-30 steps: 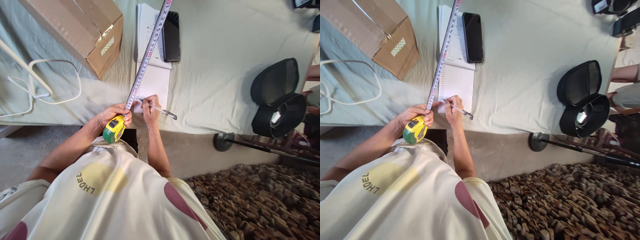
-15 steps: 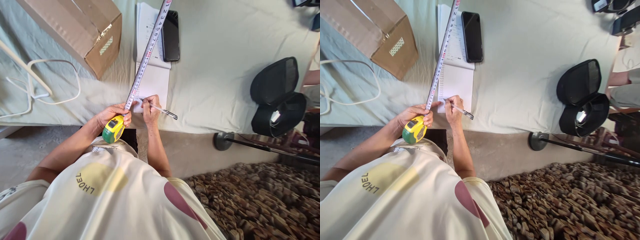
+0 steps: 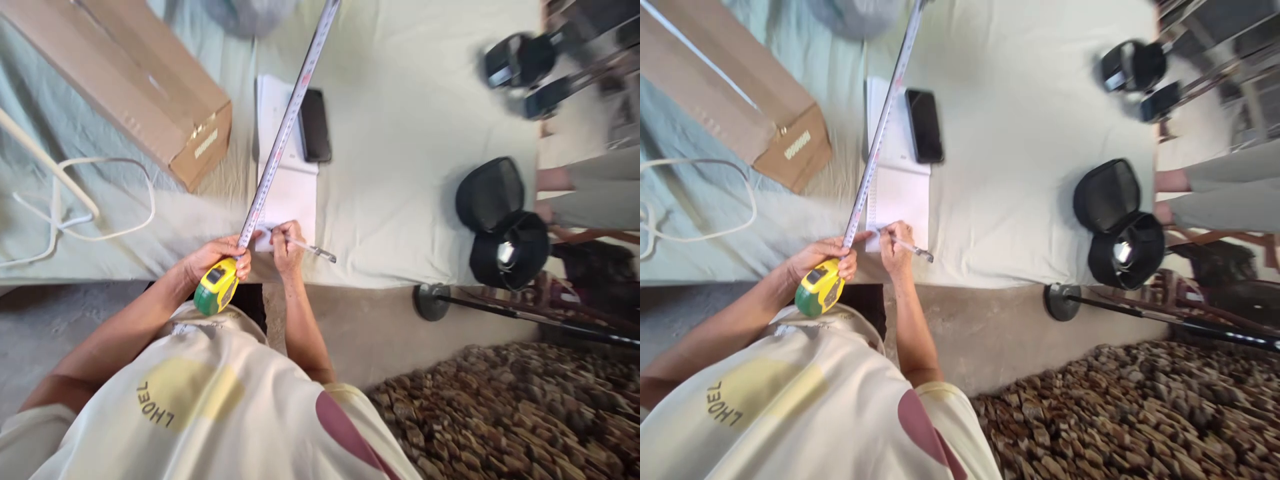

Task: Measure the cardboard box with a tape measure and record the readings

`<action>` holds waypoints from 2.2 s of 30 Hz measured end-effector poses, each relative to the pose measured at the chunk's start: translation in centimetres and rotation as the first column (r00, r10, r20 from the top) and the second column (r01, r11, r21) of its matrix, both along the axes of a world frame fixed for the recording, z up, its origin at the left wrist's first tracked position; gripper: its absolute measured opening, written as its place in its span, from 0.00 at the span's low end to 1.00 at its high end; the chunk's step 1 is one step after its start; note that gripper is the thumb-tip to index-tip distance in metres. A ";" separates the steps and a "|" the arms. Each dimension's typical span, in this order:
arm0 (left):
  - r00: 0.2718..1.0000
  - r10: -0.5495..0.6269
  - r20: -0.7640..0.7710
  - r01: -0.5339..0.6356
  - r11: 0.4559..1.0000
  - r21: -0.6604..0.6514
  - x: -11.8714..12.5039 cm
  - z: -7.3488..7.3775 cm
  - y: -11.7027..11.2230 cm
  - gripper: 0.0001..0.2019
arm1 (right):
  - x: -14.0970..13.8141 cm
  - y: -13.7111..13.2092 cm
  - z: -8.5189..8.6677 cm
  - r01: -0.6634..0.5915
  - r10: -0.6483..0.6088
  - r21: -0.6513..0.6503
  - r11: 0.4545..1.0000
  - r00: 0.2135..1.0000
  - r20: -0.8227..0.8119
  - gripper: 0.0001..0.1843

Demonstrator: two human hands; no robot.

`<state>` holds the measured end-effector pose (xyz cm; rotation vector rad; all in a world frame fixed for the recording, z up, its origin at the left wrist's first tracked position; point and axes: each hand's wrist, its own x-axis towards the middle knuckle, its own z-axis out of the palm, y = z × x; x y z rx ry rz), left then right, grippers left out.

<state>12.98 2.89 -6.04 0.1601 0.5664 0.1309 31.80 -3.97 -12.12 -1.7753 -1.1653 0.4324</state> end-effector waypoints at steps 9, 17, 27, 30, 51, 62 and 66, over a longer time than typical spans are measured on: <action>0.997 -0.003 0.072 -0.012 0.980 0.199 -0.8 -2.0 -1.0 0.08 | -0.4 0.6 0.8 0.074 -0.038 0.113 0.991 0.956 -0.292 0.19; 0.999 0.037 -0.001 -0.036 0.966 0.256 -6.1 -0.9 -2.2 0.08 | -1.1 3.8 3.8 -0.077 0.083 0.035 0.996 0.971 -0.223 0.28; 0.943 0.215 -0.255 -0.116 0.927 0.356 -13.9 0.9 -2.4 0.11 | -7.3 13.5 2.9 -0.237 0.231 0.153 0.959 0.971 0.057 0.54; 0.901 0.283 -0.328 -0.142 0.908 0.395 -15.6 1.4 -2.6 0.11 | -8.3 14.7 2.9 -0.243 0.230 0.148 0.959 0.968 0.103 0.56; 0.853 0.269 -0.447 -0.070 0.908 0.414 -21.4 1.4 -3.7 0.14 | -7.2 16.1 1.2 -0.355 0.312 0.338 0.872 0.934 0.176 0.43; 0.856 0.228 -0.464 -0.005 0.901 0.433 -23.3 0.9 -5.6 0.14 | -4.0 15.0 4.9 -0.414 0.347 0.270 0.869 0.900 0.264 0.31; 0.854 0.220 -0.470 0.008 0.900 0.436 -23.1 1.0 -5.6 0.14 | -3.3 15.0 5.5 -0.429 0.353 0.454 0.781 0.903 0.245 0.32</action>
